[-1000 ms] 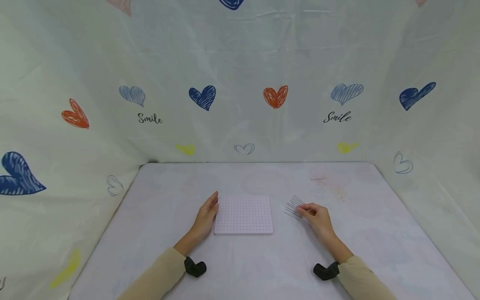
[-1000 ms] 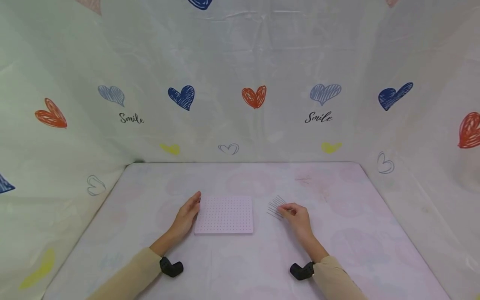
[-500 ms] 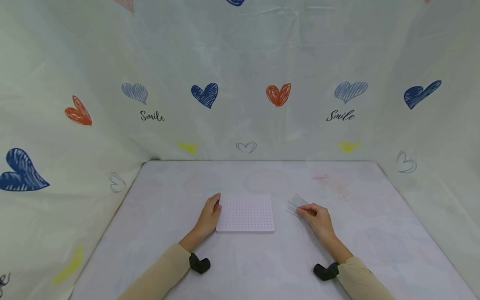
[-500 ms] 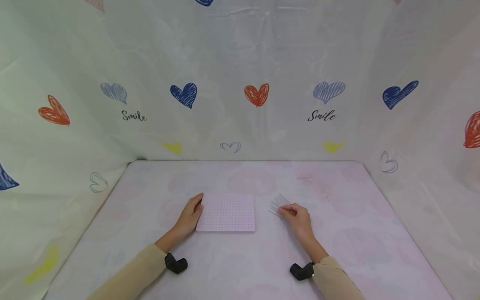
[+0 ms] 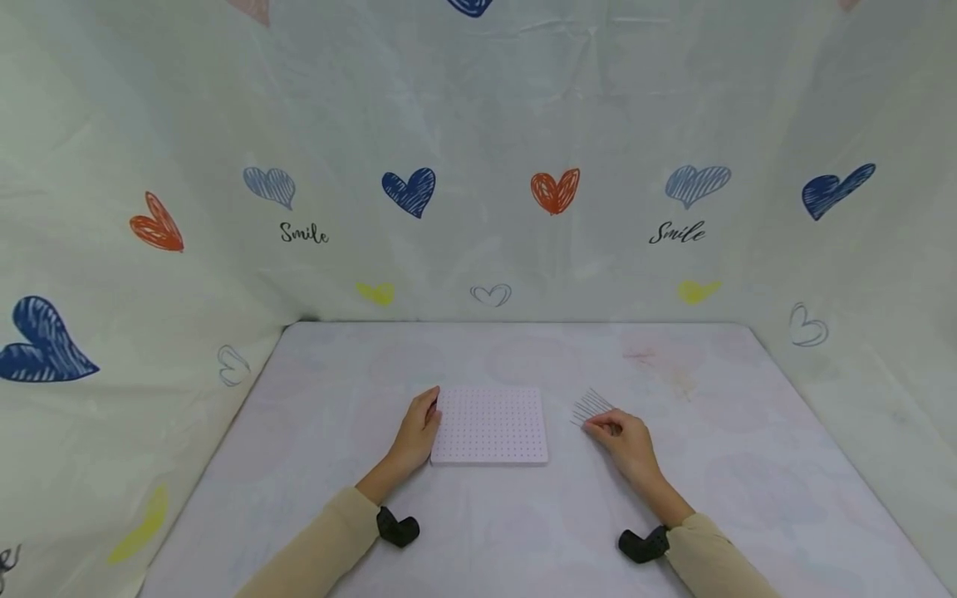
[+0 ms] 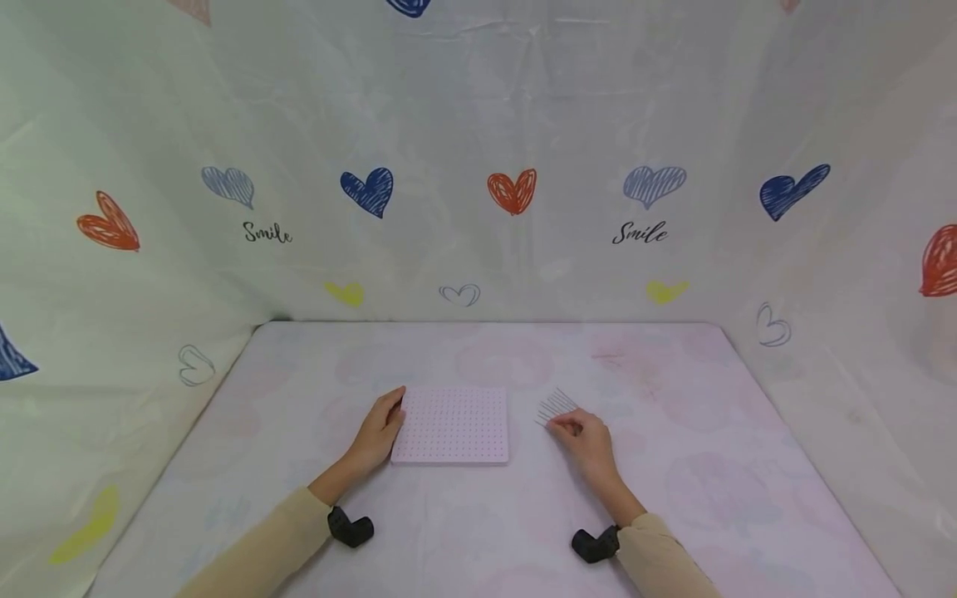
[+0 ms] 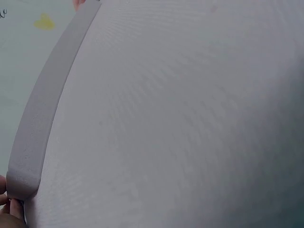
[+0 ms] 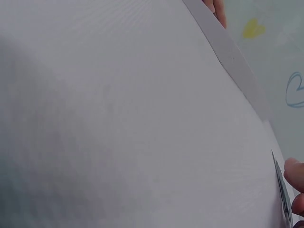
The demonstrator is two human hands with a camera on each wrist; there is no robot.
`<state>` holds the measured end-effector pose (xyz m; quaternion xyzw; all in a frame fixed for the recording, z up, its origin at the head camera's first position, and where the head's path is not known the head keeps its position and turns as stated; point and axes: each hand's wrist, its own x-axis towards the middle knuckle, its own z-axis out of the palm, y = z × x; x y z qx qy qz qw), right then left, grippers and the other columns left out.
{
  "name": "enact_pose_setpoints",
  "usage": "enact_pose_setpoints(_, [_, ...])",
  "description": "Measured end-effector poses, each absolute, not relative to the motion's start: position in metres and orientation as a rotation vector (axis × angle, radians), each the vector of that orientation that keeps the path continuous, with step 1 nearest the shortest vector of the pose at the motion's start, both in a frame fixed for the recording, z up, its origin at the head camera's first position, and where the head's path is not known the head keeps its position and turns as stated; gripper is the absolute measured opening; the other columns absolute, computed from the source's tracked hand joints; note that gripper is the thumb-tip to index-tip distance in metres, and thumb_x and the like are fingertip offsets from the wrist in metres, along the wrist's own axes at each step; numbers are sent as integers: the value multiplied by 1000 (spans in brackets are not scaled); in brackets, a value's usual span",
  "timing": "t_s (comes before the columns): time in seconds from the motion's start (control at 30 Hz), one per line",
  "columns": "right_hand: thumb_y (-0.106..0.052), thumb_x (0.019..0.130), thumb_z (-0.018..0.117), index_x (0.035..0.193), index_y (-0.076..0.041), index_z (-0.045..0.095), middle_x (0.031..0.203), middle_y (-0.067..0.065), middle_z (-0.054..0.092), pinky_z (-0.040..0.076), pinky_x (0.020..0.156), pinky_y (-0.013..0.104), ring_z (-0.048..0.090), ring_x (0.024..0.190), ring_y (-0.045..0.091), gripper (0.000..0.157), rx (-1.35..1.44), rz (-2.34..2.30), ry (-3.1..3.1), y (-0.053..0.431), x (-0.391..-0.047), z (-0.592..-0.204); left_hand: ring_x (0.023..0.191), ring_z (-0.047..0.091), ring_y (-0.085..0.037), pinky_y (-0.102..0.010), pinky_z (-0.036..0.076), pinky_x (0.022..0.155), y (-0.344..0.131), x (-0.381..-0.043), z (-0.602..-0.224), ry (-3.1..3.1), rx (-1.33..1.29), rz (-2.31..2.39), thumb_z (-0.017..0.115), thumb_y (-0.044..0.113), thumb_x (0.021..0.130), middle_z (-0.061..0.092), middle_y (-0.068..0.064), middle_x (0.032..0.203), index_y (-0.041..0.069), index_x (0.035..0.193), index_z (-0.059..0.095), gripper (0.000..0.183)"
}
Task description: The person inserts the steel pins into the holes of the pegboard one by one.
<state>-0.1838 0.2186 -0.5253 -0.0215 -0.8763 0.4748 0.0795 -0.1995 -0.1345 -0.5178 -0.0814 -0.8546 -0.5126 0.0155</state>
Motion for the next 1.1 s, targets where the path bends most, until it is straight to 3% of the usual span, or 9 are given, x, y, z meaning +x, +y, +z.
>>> enact_pose_setpoints(0.7, [-3,84,79,83,-3,73,65,-4,46,33,53,22,41,61,10,7,101,1192,-2571,212,-182,-538,141,34,-40,-49,33,116,-135,-199,-521,-2672,-249,-1580,44,-1,104,35,-28,150,-11,148,34,47])
enact_pose_setpoints(1.1, [-7,84,79,84,-5,72,65,-5,41,27,63,30,37,63,13,7,140,1073,-2559,209,-181,-536,141,33,-39,-49,32,116,-136,-200,-521,-2673,-256,-1579,44,0,104,34,-27,151,-10,149,33,48])
